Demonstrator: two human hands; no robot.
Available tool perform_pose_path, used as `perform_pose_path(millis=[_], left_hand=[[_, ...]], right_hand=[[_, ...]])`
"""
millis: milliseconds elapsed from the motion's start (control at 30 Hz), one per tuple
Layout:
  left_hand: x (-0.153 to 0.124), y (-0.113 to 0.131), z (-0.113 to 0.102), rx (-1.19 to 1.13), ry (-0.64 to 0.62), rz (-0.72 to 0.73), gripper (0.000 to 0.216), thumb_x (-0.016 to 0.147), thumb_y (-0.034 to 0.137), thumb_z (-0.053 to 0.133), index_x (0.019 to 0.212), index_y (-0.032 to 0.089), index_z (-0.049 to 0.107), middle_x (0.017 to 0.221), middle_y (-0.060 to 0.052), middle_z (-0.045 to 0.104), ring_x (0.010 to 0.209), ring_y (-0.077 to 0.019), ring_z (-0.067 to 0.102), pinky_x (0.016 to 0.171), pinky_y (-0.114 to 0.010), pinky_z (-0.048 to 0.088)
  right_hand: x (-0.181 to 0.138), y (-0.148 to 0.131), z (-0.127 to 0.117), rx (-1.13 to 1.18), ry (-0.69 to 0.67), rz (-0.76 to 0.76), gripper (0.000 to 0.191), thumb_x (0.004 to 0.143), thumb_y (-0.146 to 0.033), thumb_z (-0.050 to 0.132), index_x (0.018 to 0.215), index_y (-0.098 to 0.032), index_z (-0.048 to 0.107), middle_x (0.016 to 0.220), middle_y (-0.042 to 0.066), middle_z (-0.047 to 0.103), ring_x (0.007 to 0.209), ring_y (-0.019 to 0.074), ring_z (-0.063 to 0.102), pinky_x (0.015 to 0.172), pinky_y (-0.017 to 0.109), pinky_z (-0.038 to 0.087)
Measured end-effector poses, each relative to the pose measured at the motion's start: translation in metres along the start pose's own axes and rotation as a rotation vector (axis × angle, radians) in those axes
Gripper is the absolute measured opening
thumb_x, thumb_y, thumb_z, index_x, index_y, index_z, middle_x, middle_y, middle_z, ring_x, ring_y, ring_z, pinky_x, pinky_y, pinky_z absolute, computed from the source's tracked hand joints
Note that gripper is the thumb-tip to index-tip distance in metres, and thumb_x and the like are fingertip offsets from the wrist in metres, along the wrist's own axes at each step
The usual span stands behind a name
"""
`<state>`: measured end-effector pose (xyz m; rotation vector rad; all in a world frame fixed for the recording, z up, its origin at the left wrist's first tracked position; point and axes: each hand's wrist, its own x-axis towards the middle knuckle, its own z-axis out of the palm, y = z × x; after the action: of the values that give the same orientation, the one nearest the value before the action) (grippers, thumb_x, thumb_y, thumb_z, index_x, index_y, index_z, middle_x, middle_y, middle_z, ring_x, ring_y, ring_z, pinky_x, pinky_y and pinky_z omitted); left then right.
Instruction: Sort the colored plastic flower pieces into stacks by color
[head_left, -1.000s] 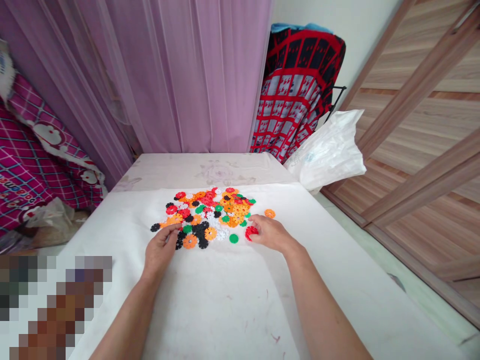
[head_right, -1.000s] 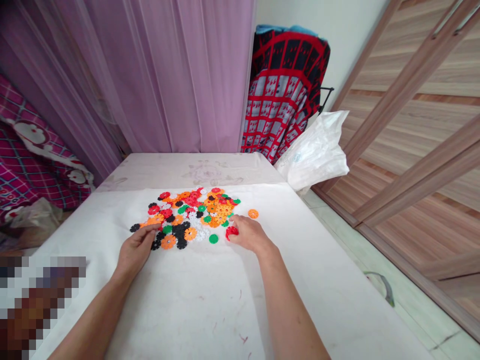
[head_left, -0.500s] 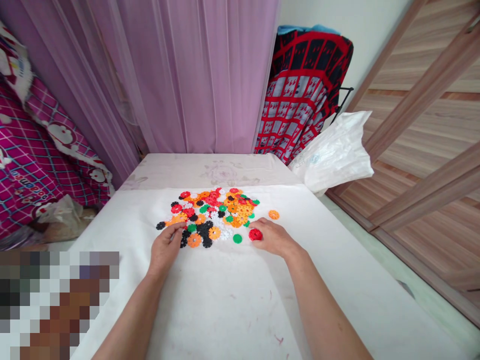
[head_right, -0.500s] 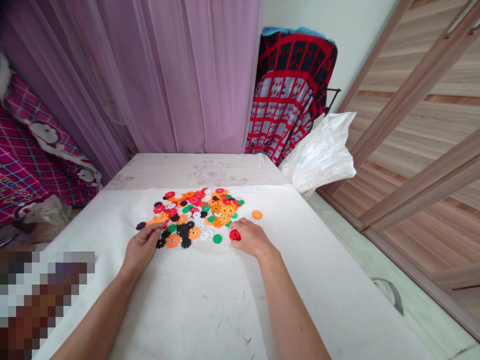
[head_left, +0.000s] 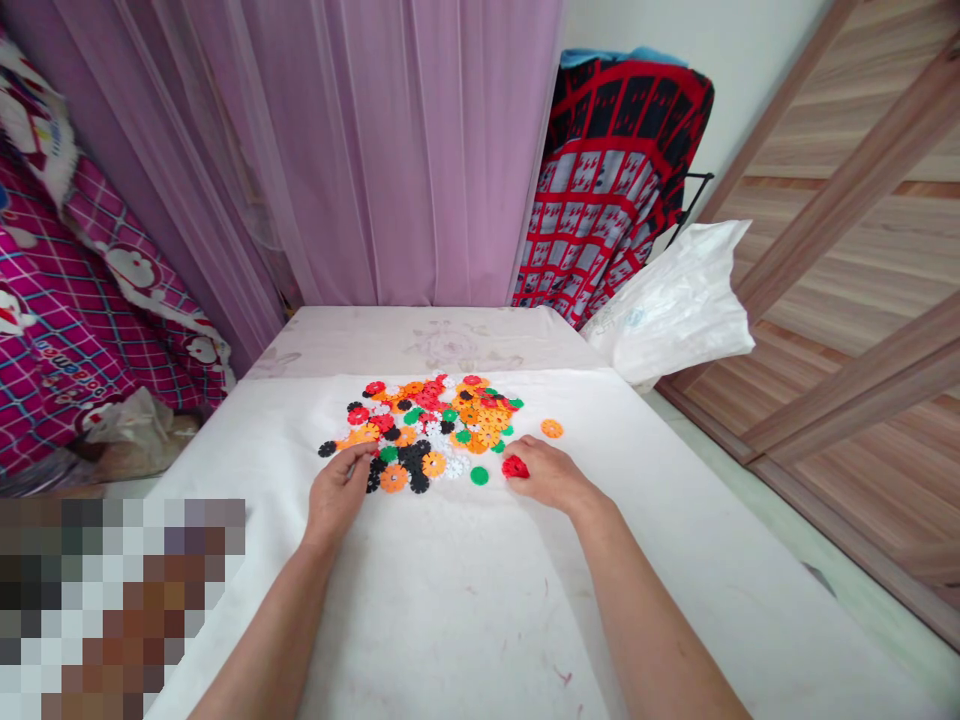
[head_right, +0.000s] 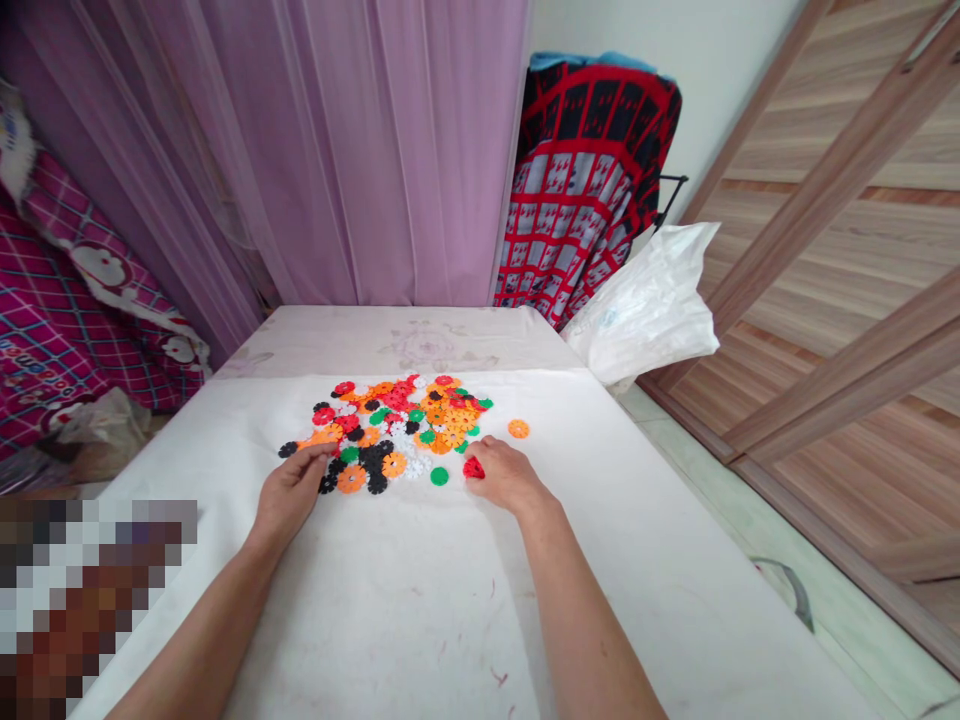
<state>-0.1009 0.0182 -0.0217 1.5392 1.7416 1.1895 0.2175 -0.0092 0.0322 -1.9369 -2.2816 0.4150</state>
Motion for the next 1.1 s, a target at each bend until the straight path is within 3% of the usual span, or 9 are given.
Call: perform_pose_path(millis=[233,600,1100], left_hand=[[0.001,-0.003,0.001,-0.008,0.005,0.01,0.034,0.081,0.043,0.05,0.099,0.026,0.073,0.111,-0.002,0.074,0.107,-0.0217,0.066,0.098,-0.037,0.048],[0.001,0.001,-0.001,0.004,-0.001,0.009,0.035,0.08,0.044,0.049,0.098,0.025,0.073,0.109,-0.002,0.074,0.105,-0.0222,0.066,0.096,-0.036,0.049],[0.001,-0.006,0.001,-0.008,0.025,0.037,0.038,0.08,0.047,0.051,0.1,0.023,0.072,0.102,-0.004,0.075,0.096,-0.0217,0.067,0.091,-0.036,0.05]], right_hand=[[-0.002,0.005,-0.001,0.05,-0.03,-0.019,0.041,0.074,-0.022,0.062,0.115,-0.029,0.065,0.113,0.003,0.062,0.102,0.019,0.06,0.082,0.025,0.041],[0.0,0.002,-0.003,0.04,-0.062,-0.029,0.027,0.08,-0.022,0.058,0.104,-0.027,0.069,0.109,0.003,0.061,0.1,0.0168,0.059,0.083,0.023,0.04],[-0.002,-0.005,-0.006,-0.009,-0.073,-0.007,0.029,0.083,-0.027,0.058,0.11,-0.025,0.066,0.113,0.005,0.062,0.104,0.0197,0.058,0.084,0.026,0.04]])
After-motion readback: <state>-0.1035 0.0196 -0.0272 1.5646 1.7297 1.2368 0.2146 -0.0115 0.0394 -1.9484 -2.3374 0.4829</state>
